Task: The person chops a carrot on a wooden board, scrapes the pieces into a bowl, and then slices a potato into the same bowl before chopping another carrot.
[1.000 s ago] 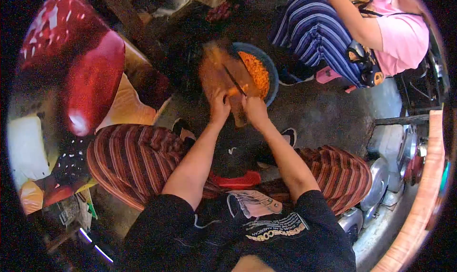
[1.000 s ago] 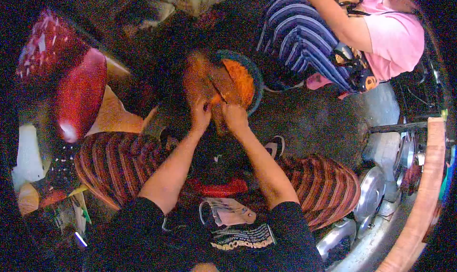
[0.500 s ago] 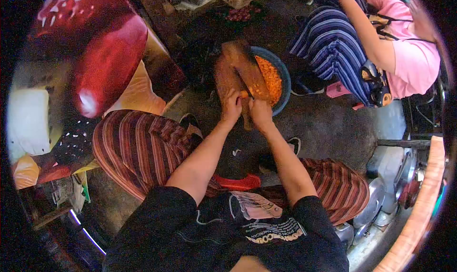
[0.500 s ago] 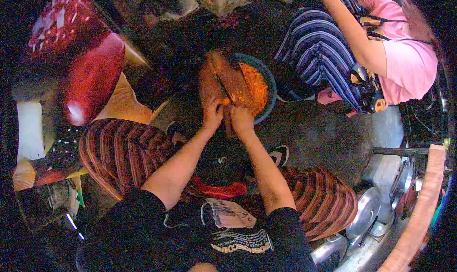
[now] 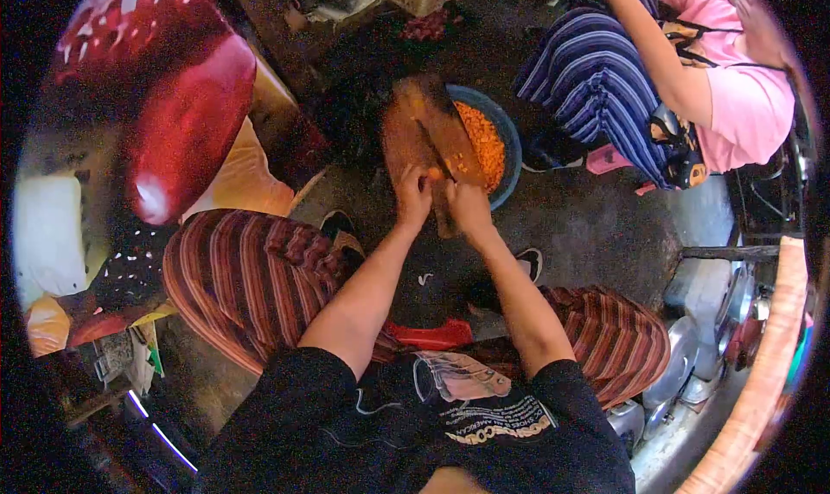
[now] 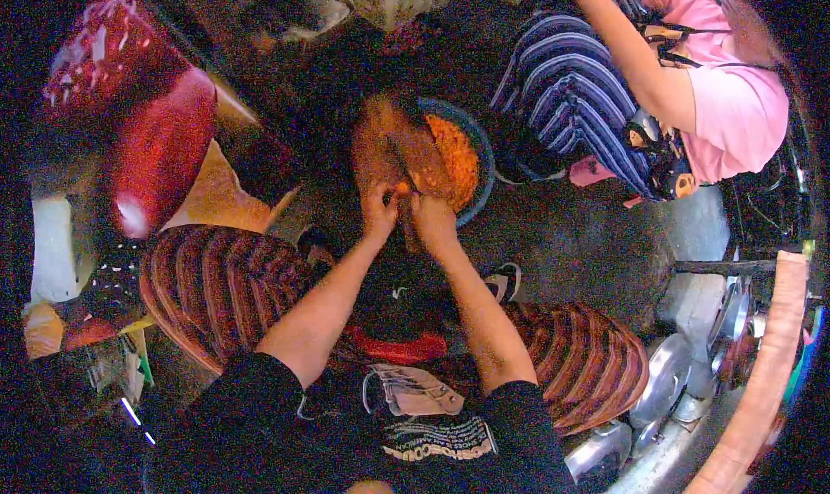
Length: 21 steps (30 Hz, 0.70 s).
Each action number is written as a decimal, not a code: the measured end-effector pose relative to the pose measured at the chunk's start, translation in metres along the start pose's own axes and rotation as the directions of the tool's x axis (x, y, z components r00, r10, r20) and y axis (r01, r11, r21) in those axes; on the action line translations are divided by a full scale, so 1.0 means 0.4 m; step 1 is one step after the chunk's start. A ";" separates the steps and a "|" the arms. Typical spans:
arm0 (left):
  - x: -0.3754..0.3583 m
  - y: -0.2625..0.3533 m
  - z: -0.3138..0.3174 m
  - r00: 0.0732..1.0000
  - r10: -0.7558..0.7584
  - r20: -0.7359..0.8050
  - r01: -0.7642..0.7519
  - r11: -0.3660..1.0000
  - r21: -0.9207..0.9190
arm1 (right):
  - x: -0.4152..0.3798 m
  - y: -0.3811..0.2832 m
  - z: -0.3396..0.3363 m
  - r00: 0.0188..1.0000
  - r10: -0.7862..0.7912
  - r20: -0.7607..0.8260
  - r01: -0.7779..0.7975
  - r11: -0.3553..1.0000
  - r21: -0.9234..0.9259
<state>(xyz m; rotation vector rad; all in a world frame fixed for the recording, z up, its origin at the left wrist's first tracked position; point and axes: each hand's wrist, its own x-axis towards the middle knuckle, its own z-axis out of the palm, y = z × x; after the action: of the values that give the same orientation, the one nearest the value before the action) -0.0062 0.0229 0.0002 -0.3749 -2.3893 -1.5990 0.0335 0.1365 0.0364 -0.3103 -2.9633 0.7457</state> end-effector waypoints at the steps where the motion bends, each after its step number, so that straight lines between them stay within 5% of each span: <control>1: 0.000 0.003 0.002 0.999 -0.041 -0.014 0.041 0.999 -0.004 | -0.015 -0.012 -0.001 0.999 0.043 0.026 -0.041 0.996 -0.073; 6: -0.008 -0.037 0.023 0.997 0.037 -0.073 -0.029 0.994 0.101 | -0.003 -0.022 0.013 0.989 0.120 0.084 -0.106 0.982 -0.155; 8: 0.002 -0.013 0.004 0.998 0.060 -0.031 -0.057 0.996 0.073 | 0.018 -0.013 0.012 0.998 0.070 0.005 -0.070 0.997 -0.034; 14: -0.007 -0.056 0.031 0.998 -0.064 0.000 0.064 0.997 -0.033 | -0.034 -0.049 -0.014 0.987 0.123 0.103 -0.107 0.984 -0.143; 18: 0.014 -0.038 0.018 0.997 0.070 -0.019 -0.070 0.997 0.023 | -0.011 -0.022 -0.009 0.998 0.061 -0.021 -0.062 0.997 -0.049; 21: -0.015 -0.052 0.018 0.999 0.034 0.001 -0.034 0.999 0.007 | -0.043 -0.033 -0.032 0.991 0.086 0.104 -0.080 0.995 -0.056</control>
<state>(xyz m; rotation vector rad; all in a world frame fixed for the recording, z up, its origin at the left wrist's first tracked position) -0.0081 0.0215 -0.0225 -0.4125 -2.3761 -1.5757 0.0494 0.1271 0.0535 -0.4123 -3.0909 0.7160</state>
